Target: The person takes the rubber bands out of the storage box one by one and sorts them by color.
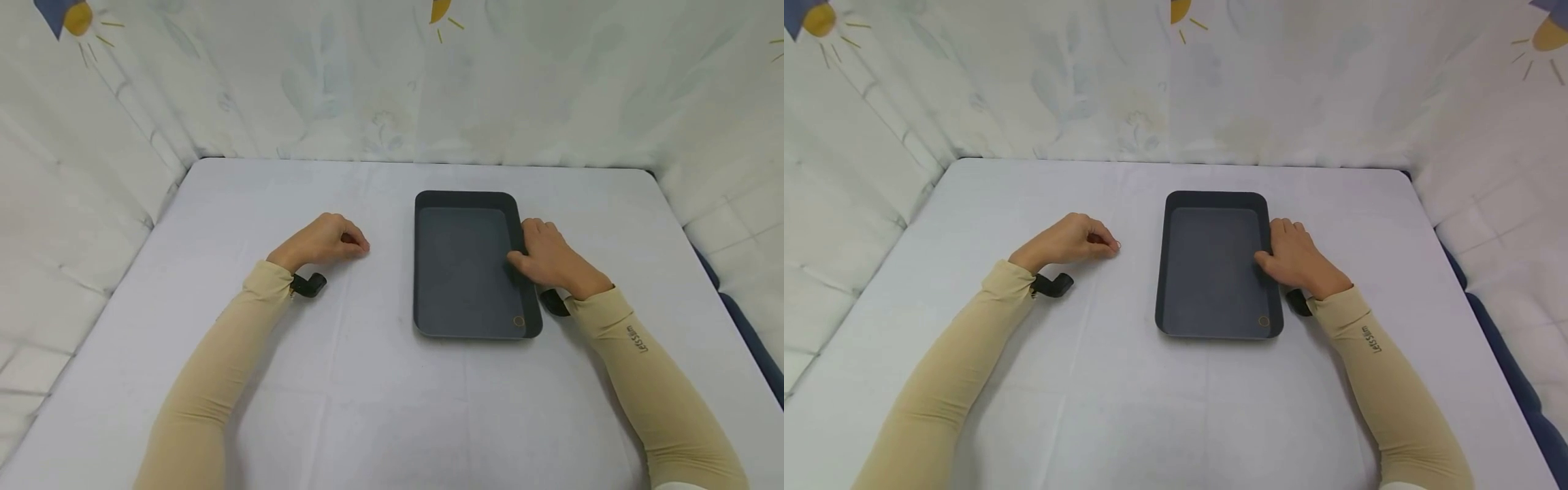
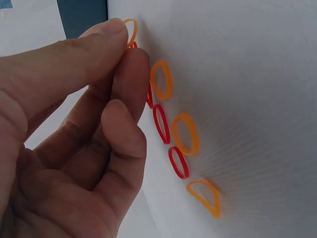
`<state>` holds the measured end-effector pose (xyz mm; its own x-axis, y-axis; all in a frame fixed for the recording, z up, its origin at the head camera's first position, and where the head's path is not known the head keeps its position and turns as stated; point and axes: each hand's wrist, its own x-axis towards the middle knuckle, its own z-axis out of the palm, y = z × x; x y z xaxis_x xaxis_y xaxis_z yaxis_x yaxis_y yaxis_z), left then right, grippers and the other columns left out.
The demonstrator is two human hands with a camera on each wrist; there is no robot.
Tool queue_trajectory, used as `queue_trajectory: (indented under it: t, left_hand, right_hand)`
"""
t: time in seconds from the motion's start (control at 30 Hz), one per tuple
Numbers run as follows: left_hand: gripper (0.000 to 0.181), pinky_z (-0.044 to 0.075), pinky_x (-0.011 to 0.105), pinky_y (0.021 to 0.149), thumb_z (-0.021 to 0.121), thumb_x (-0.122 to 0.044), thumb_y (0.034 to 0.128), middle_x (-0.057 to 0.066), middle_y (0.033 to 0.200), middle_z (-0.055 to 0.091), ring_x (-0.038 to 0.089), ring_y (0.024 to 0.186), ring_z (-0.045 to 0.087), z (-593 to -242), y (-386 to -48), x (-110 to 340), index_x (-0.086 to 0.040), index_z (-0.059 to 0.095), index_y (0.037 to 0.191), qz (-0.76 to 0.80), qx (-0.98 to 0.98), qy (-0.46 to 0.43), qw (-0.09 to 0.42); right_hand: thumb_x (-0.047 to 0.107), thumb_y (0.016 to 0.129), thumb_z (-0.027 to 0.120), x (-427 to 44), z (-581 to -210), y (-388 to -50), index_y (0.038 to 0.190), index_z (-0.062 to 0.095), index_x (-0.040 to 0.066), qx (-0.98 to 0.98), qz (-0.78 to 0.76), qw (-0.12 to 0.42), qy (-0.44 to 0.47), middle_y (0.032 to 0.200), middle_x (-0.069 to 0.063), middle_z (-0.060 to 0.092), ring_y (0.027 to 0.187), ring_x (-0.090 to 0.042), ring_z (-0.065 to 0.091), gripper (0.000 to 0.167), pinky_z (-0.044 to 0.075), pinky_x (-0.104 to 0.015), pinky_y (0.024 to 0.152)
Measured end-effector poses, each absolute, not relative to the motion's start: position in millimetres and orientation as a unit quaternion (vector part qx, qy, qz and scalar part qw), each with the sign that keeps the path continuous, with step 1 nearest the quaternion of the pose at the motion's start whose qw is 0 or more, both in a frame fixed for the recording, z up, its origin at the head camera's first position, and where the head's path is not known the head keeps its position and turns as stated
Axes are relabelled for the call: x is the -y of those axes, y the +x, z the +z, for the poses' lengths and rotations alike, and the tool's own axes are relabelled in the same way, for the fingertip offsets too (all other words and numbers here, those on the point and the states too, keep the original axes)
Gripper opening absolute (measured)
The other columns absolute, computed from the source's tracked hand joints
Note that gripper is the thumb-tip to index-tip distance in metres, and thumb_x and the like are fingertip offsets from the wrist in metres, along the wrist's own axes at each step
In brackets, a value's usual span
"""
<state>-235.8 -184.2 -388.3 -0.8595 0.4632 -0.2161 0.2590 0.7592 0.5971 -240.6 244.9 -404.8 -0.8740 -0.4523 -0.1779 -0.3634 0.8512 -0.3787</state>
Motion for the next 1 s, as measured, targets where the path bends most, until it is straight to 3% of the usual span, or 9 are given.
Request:
queue_trajectory:
  t: [0.3,1.0]
  left_hand:
    - [0.012,0.054,0.037,0.097,0.076,-0.012,0.0937,0.006,0.113,0.080,0.021,0.106,0.070,-384.6,-237.4,184.9,-0.011,0.082,0.104,0.279,-0.919,0.207,0.187]
    - [0.012,0.053,0.030,0.081,0.071,-0.012,0.0968,0.002,0.102,0.080,0.016,0.089,0.068,-371.8,-242.9,185.9,-0.014,0.081,0.102,0.256,-0.928,0.222,0.153]
  right_hand:
    - [0.028,0.102,0.050,-244.8,-404.9,-241.1,0.122,0.043,-0.014,-0.953,-0.168,0.136,-0.211,0.117,-0.030,0.048,0.102,-0.044,0.040,0.046,0.035,-0.055,0.088]
    - [0.025,0.100,0.049,-243.5,-406.5,-240.1,0.117,0.045,-0.011,-0.955,-0.169,0.126,-0.210,0.111,-0.027,0.049,0.097,-0.040,0.040,0.040,0.034,-0.051,0.087]
